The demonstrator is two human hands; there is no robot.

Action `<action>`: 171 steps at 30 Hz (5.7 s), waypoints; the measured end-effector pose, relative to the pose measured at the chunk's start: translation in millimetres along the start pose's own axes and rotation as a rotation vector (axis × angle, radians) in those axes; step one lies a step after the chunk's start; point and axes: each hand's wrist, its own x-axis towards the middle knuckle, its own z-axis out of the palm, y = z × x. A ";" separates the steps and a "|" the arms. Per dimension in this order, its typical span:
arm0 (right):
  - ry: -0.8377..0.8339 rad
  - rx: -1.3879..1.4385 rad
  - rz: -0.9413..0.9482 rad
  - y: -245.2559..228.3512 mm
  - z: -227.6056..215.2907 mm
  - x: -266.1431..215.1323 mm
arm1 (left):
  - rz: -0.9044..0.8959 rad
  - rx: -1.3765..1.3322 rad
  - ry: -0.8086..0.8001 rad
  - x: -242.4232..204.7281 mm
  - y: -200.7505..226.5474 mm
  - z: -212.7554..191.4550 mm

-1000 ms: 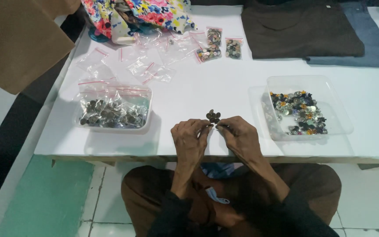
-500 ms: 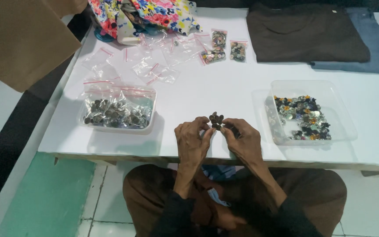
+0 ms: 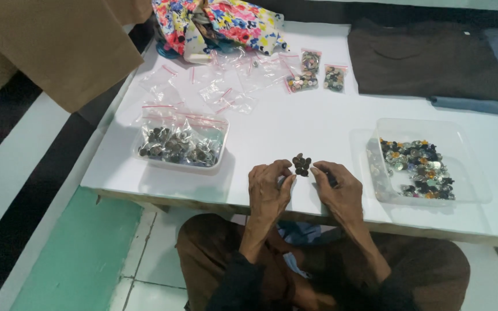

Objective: Sort small black buttons from a plastic container and place them into small zip-lock bags

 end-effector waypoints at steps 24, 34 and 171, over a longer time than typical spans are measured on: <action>-0.551 -0.648 -0.427 -54.8 147.9 158.6 | -0.003 0.382 0.135 83.8 -56.3 -8.2; -0.365 -0.748 -0.478 -0.4 159.1 158.5 | -0.037 0.462 0.087 81.0 -67.3 -1.1; -0.415 -0.014 -0.431 -76.8 -51.6 58.1 | 0.198 0.156 -0.418 79.7 54.9 -93.4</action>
